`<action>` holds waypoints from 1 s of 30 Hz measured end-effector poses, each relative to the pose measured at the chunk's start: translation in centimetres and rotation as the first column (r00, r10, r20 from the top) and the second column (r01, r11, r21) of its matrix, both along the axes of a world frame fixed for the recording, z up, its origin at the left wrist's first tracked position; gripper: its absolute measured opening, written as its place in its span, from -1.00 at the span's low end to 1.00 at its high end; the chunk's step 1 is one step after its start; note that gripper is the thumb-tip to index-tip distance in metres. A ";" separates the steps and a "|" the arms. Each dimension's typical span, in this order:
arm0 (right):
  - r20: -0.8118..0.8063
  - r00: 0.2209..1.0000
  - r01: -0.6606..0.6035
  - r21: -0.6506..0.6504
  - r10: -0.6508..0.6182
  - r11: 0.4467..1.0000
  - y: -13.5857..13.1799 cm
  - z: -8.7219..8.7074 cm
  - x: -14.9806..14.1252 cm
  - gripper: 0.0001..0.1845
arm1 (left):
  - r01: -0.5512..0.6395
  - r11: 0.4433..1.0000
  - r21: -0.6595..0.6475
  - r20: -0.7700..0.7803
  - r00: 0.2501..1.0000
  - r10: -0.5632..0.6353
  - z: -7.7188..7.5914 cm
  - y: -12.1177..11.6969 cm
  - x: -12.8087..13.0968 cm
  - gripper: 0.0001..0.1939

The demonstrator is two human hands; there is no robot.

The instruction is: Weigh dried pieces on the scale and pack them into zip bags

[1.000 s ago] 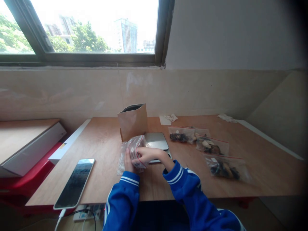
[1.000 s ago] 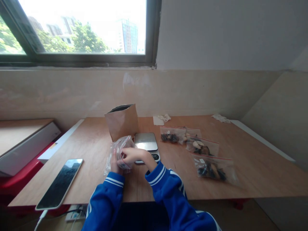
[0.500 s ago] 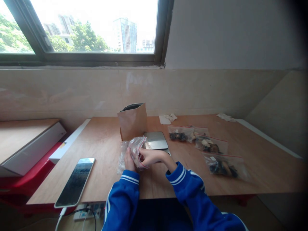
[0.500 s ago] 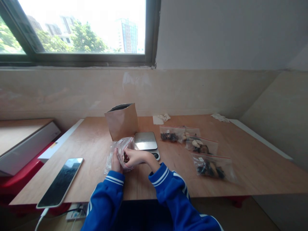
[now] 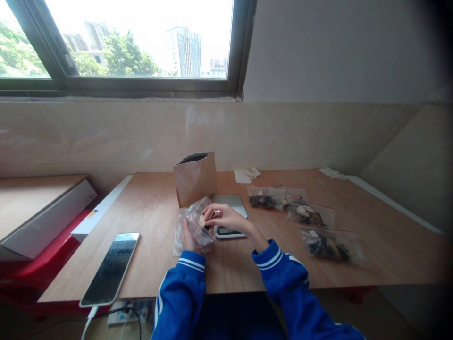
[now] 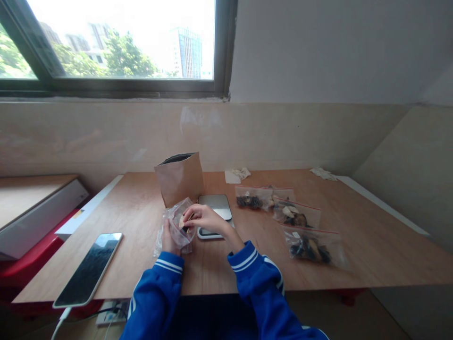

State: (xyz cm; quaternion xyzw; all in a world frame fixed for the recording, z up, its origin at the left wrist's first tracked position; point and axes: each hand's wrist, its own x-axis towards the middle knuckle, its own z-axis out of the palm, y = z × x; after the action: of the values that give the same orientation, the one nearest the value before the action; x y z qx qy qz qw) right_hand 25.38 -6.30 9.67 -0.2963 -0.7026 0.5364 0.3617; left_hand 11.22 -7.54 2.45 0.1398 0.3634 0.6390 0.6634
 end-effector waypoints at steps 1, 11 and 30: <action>-0.012 1.000 0.016 0.010 -0.016 1.000 0.1 0.2 -0.1 -0.68 | 0.006 1.000 0.013 0.033 0.999 -0.006 0.4 -0.1 0.1 -0.47; -0.222 0.938 0.288 0.072 -0.266 0.955 1.8 3.3 0.8 -0.64 | -0.081 0.994 -0.069 -0.078 0.994 0.075 1.2 -0.4 -0.3 -0.48; -0.228 0.818 0.532 0.651 -0.529 0.542 12.6 9.0 -4.2 -0.92 | -0.060 0.996 -0.069 -0.103 0.993 0.053 0.5 -0.3 -0.6 -0.47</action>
State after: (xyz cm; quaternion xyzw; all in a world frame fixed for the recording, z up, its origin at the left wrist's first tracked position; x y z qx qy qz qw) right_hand 21.18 6.32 18.65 -0.3369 -0.7260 0.1014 0.5909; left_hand 10.65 -7.82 2.90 0.1377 0.4231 0.6360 0.6305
